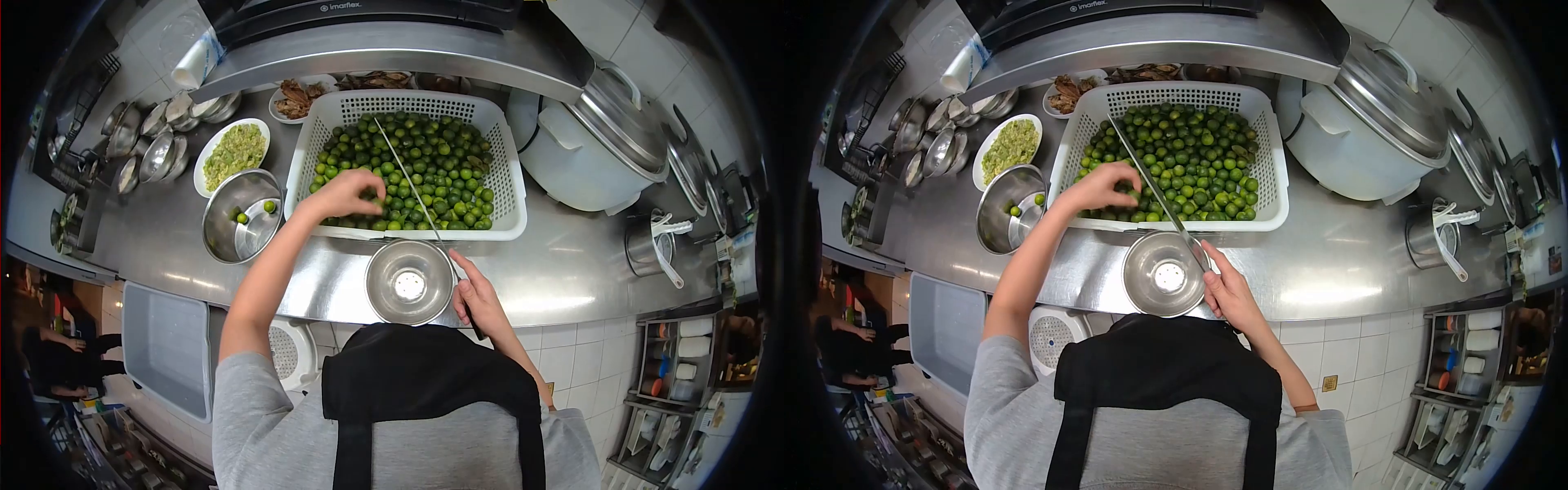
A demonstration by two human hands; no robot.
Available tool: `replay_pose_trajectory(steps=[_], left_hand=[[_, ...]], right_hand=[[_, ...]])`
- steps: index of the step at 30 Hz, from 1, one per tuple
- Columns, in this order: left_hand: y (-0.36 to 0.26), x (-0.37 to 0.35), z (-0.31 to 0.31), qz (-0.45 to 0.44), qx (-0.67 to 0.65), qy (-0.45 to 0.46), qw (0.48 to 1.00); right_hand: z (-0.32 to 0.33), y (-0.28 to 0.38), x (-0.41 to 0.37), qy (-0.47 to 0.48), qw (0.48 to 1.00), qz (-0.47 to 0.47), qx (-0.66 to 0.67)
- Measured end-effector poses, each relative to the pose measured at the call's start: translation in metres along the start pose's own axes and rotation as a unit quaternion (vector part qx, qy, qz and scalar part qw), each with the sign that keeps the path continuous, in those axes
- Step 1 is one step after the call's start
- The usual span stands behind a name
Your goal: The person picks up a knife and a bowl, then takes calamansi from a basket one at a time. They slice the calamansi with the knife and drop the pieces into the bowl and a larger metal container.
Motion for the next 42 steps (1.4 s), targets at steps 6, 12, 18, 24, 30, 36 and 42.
replay_pose_trajectory(steps=[6, 12, 18, 24, 30, 36, 42], left_hand=[[0.009, -0.022, -0.022, 0.123, -0.293, -0.118, 0.941], [-0.01, -0.026, -0.005, 0.172, -0.425, -0.216, 0.862], [0.0, -0.021, -0.02, 0.164, -0.027, -0.054, 0.985], [0.006, -0.007, -0.031, 0.093, 0.085, 0.063, 0.99], [-0.003, -0.007, -0.024, 0.065, -0.003, -0.054, 0.996], [-0.053, -0.036, -0.043, 0.117, -0.701, -0.18, 0.68], [-0.095, -0.055, -0.1, 0.128, -0.847, -0.165, 0.49]], right_hand=[[0.0, -0.006, 0.01, 0.01, 0.999, -0.008, 0.032], [-0.004, -0.002, 0.018, 0.023, 0.999, 0.0, 0.028], [-0.006, 0.001, 0.02, 0.028, 0.999, 0.006, 0.019], [-0.007, 0.001, 0.018, 0.022, 0.999, 0.007, 0.027], [-0.005, 0.002, 0.014, 0.018, 0.999, 0.02, 0.043], [-0.007, 0.005, 0.014, 0.033, 0.998, 0.038, 0.041], [-0.028, 0.028, 0.014, 0.083, 0.996, 0.029, -0.018]])
Point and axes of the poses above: each hand's wrist, its own x-axis towards the middle knuckle, its own z-axis out of the back of the hand, y = z × x, the point moved 1 cm from there along x, towards the middle knuckle, and after that the axes turned 3 degrees about -z, right-handed, at the moved point
